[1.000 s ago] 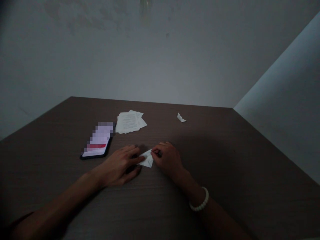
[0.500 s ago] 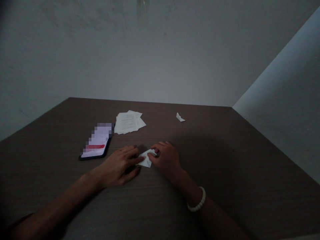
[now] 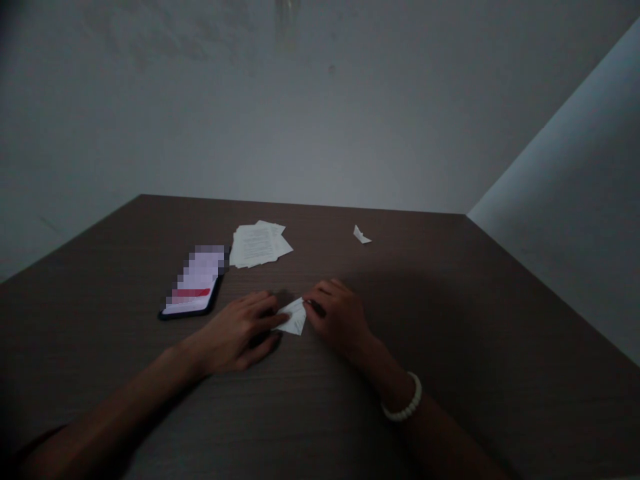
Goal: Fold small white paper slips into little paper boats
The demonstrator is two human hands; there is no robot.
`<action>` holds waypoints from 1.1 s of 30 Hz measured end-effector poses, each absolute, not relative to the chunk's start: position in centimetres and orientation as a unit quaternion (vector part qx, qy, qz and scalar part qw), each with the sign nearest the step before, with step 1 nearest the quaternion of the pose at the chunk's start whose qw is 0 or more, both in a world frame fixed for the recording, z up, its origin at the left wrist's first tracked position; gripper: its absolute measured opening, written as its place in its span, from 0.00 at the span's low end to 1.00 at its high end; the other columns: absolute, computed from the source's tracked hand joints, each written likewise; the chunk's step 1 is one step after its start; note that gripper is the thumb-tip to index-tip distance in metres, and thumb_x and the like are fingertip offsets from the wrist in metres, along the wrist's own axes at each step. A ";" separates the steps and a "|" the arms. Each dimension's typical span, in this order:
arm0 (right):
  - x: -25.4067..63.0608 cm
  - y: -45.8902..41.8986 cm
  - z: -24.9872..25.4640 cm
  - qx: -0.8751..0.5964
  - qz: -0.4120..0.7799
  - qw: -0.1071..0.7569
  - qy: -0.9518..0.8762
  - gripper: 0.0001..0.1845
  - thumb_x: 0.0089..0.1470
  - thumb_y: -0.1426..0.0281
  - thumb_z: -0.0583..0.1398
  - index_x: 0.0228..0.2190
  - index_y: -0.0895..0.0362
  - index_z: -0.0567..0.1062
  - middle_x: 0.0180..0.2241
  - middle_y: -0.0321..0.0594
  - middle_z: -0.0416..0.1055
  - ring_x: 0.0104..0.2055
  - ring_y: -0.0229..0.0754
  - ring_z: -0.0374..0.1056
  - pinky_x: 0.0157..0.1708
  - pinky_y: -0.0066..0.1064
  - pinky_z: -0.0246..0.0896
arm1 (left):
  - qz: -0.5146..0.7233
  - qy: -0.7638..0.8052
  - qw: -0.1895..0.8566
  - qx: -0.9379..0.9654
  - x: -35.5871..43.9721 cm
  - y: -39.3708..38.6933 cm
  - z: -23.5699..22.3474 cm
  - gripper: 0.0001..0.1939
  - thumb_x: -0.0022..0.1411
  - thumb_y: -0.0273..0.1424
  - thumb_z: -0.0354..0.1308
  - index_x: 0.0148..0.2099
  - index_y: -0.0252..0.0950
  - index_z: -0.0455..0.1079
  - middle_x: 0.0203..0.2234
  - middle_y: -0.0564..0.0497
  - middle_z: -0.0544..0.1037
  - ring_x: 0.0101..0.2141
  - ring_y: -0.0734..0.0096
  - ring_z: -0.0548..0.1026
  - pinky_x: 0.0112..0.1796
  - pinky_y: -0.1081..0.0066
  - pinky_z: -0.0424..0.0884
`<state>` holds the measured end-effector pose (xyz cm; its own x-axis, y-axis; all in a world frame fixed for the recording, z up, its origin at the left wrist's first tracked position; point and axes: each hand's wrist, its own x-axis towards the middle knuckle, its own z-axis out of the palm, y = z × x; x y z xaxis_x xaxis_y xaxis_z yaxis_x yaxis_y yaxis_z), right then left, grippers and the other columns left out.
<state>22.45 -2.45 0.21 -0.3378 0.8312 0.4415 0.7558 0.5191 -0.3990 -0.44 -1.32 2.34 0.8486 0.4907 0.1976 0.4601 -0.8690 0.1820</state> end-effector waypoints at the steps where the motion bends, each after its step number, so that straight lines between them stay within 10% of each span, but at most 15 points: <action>1: 22.4 -2.5 0.2 -0.462 0.063 0.295 -0.834 0.05 0.58 0.72 0.60 0.34 0.56 0.77 0.35 0.39 0.74 0.39 0.42 0.66 0.41 0.33 0.60 | 0.120 0.248 0.064 0.959 -0.4 -1.3 2.3 0.15 0.63 0.33 0.52 0.49 0.35 0.73 0.40 0.43 0.70 0.41 0.57 0.69 0.41 0.58 0.70; 33: 22.7 -2.3 -1.0 -0.433 0.077 0.275 -0.855 0.05 0.58 0.71 0.61 0.33 0.55 0.78 0.36 0.38 0.73 0.38 0.40 0.64 0.40 0.32 0.60 | 0.128 0.234 0.117 0.957 -1.0 -0.8 3.1 0.11 0.61 0.29 0.55 0.26 0.34 0.72 0.29 0.48 0.70 0.35 0.64 0.68 0.34 0.66 0.65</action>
<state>22.67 -2.32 -1.01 -0.4746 0.7825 0.4029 0.6979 0.6135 -0.3695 -0.95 -0.81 3.06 0.8575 0.4784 0.1892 0.4184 -0.8625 0.2845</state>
